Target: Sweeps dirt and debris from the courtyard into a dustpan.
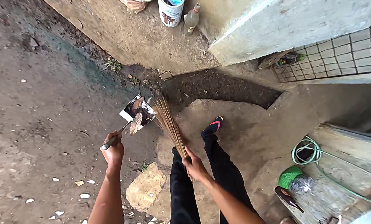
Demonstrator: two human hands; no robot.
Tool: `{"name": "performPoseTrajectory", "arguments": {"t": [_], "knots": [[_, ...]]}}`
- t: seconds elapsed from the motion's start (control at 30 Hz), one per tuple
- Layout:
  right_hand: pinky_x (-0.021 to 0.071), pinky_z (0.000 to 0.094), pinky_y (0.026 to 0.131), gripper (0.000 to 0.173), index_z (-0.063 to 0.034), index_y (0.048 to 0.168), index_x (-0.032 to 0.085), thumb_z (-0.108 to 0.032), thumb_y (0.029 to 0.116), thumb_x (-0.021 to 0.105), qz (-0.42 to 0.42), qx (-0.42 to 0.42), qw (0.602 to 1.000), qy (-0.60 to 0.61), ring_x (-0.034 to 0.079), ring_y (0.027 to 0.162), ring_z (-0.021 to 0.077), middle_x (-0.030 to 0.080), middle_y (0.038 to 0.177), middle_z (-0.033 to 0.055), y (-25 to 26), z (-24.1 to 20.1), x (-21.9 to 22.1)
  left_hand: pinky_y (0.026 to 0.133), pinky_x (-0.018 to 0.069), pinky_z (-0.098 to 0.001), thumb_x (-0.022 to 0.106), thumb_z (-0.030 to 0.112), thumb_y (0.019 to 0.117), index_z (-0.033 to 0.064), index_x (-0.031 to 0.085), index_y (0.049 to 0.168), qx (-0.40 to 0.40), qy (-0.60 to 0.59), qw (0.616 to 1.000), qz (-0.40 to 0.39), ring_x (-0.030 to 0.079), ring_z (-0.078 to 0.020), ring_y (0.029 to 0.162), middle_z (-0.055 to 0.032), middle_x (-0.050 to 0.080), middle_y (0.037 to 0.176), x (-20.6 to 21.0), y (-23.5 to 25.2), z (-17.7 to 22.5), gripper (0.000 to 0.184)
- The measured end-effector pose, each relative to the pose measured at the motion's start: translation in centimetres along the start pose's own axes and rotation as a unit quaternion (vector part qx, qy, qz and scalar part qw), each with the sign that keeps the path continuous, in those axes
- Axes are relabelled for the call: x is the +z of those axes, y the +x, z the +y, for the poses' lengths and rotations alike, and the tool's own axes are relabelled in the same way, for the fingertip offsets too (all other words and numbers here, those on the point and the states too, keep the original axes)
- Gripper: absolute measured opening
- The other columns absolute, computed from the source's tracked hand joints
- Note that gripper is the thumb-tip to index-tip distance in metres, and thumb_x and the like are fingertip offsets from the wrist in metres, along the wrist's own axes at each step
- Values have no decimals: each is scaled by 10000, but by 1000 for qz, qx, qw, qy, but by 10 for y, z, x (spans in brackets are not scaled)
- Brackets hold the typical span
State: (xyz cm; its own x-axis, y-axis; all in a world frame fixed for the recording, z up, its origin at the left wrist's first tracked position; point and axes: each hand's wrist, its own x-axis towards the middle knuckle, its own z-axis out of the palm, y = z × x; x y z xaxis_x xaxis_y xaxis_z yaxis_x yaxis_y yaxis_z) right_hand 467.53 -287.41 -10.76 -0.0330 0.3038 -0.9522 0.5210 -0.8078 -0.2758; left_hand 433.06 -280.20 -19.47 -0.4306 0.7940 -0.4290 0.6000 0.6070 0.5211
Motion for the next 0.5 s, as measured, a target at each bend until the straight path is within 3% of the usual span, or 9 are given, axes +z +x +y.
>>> {"name": "performPoseTrajectory", "arguments": {"t": [0.13,0.2,0.3,0.4,0.5], "knots": [[513,489,1076,656,-193,1641,322,-277,1039,569,84,-11,996,40,641,1265,234,531,1550,99,-66,21,-10,989,536,-392,632,108,1001,-45,698,1121,22,-30,999,-12,696,-204,1060,-178,728,1116,-15,-9,-17,205],[514,501,1069,663,-183,1647,298,-255,1044,564,140,1,990,35,641,1258,260,539,1533,130,-45,22,-36,976,542,-379,636,117,1001,-41,699,1115,39,-30,999,-18,699,-191,1040,-175,731,1098,-21,-13,-22,205],[487,549,1077,669,-162,1652,264,-275,1060,553,179,36,983,28,615,1276,347,560,1480,207,32,8,-65,936,551,-418,616,94,999,-48,701,1092,66,-17,997,-27,711,-219,985,-188,735,1052,-17,-14,-21,190],[488,558,1081,662,-137,1638,294,-256,1044,561,119,36,992,24,601,1296,359,562,1473,215,84,-8,-37,921,553,-435,602,91,1006,-38,702,1103,59,-14,998,-10,711,-230,979,-186,736,1052,-6,-7,-21,190],[487,548,1102,670,-163,1628,335,-238,1019,603,16,10,999,31,586,1332,324,534,1520,180,53,-6,14,971,537,-396,615,88,1001,-47,690,1128,31,-29,999,-2,695,-214,1049,-186,726,1112,-7,-3,-28,200]]}}
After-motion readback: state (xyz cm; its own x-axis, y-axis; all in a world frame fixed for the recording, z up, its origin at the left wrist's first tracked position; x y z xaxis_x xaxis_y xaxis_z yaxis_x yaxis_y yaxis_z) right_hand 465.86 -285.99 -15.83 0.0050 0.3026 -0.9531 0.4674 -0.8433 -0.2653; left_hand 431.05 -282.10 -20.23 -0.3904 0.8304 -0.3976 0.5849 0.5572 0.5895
